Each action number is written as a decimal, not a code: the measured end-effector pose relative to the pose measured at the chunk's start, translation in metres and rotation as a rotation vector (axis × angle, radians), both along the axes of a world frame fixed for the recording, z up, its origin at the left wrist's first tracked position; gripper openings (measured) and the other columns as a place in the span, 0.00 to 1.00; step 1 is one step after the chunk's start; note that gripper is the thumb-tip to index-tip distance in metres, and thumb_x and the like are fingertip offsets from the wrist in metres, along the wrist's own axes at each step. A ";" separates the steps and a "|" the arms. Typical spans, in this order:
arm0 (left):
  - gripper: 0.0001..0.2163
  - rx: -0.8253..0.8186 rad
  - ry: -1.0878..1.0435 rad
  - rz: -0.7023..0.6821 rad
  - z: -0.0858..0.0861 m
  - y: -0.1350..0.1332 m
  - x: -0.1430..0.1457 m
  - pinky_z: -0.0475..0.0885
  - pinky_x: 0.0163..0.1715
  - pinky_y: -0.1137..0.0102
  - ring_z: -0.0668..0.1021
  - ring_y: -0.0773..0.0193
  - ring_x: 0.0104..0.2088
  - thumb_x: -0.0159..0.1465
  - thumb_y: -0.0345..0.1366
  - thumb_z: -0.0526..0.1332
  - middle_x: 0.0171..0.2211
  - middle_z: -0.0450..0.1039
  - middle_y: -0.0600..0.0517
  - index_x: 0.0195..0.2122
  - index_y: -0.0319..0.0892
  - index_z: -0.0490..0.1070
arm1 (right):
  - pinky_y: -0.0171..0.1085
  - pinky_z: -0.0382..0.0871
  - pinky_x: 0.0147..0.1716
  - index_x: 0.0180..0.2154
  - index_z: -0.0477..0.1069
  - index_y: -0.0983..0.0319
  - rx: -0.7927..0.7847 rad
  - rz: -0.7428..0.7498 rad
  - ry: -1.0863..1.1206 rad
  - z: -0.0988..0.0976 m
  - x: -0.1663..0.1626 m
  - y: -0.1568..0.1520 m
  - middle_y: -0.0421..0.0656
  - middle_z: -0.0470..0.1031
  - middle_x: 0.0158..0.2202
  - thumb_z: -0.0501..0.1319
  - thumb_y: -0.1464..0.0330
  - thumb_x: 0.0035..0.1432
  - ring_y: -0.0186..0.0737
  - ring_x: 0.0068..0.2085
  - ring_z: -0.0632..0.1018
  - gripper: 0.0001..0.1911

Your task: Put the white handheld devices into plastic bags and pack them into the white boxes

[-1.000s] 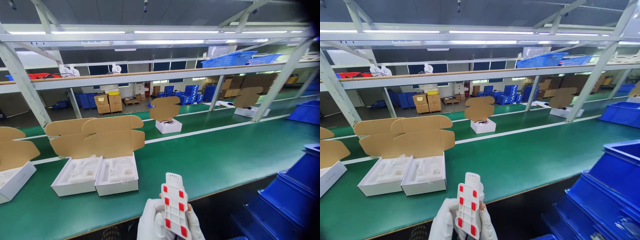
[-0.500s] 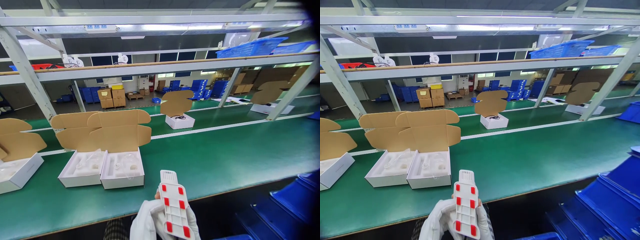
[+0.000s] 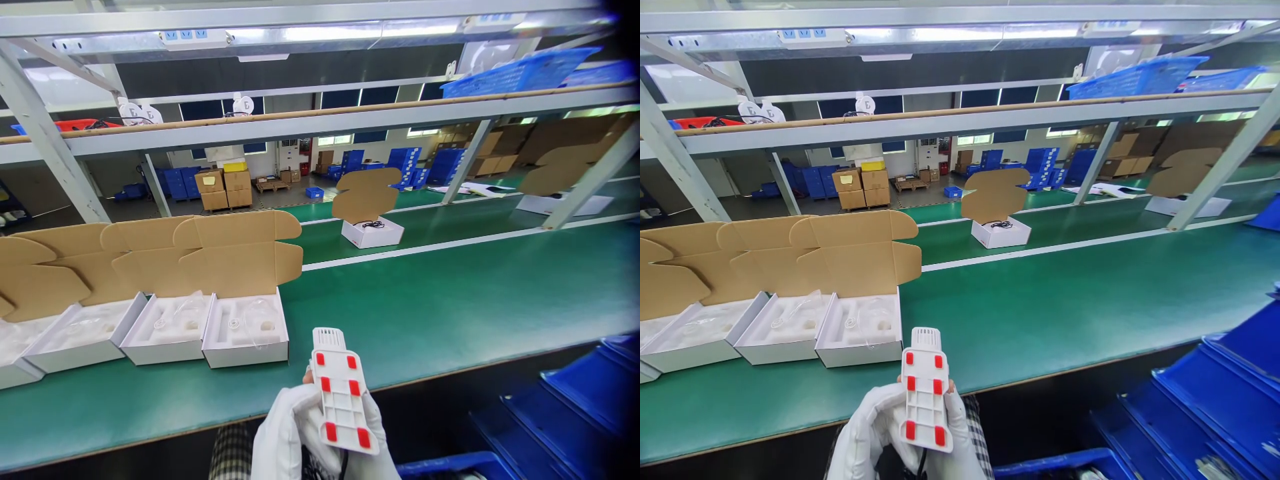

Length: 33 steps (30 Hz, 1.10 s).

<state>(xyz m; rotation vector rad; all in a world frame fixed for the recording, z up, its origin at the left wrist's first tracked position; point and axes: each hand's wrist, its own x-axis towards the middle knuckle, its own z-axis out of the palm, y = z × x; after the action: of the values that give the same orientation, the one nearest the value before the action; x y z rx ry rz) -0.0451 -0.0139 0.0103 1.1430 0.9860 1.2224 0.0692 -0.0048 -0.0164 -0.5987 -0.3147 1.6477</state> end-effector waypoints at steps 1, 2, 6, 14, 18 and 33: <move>0.19 -0.006 -0.004 -0.001 0.000 0.001 0.001 0.76 0.47 0.59 0.78 0.48 0.44 0.63 0.53 0.60 0.37 0.79 0.46 0.43 0.44 0.79 | 0.37 0.75 0.29 0.36 0.82 0.60 0.011 -0.004 -0.038 0.000 0.000 0.001 0.45 0.81 0.33 0.67 0.43 0.47 0.44 0.30 0.78 0.28; 0.19 -0.012 -0.009 -0.001 0.000 0.001 0.001 0.76 0.47 0.59 0.78 0.48 0.43 0.63 0.53 0.59 0.33 0.79 0.46 0.43 0.44 0.79 | 0.38 0.75 0.29 0.37 0.81 0.60 0.019 -0.018 -0.071 -0.001 0.000 0.001 0.46 0.81 0.33 0.67 0.43 0.47 0.44 0.30 0.78 0.28; 0.21 -0.037 -0.026 0.018 0.002 0.000 0.004 0.77 0.45 0.58 0.79 0.48 0.42 0.64 0.54 0.58 0.29 0.78 0.47 0.45 0.44 0.78 | 0.37 0.76 0.36 0.40 0.80 0.58 0.017 -0.093 -0.143 -0.002 0.001 0.000 0.44 0.81 0.40 0.67 0.49 0.53 0.46 0.38 0.80 0.22; 0.23 0.034 -0.032 0.051 0.016 -0.003 0.004 0.70 0.56 0.58 0.74 0.47 0.54 0.64 0.56 0.55 0.51 0.75 0.46 0.46 0.44 0.76 | 0.39 0.76 0.39 0.41 0.79 0.58 -0.083 -0.083 -0.134 0.002 0.005 0.010 0.43 0.82 0.39 0.69 0.46 0.48 0.45 0.39 0.80 0.26; 0.26 0.031 -0.005 0.030 0.018 0.014 0.012 0.73 0.48 0.62 0.76 0.52 0.47 0.61 0.54 0.63 0.51 0.73 0.42 0.53 0.41 0.68 | 0.41 0.74 0.41 0.50 0.75 0.58 0.172 -0.001 -0.624 0.025 0.016 0.026 0.45 0.81 0.42 0.62 0.45 0.57 0.46 0.39 0.79 0.29; 0.30 -0.260 -0.682 -0.309 0.012 0.054 0.018 0.60 0.17 0.77 0.66 0.72 0.17 0.64 0.61 0.53 0.24 0.68 0.51 0.46 0.34 0.72 | 0.45 0.67 0.50 0.54 0.66 0.53 0.330 -0.168 -1.399 0.046 0.017 0.026 0.44 0.74 0.46 0.55 0.45 0.60 0.49 0.49 0.75 0.27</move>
<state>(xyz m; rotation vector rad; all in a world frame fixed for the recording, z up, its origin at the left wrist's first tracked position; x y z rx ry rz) -0.0275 0.0397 0.0225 0.5734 0.4120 1.0783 0.0860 0.0216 0.0293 -1.3957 -1.4506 0.7388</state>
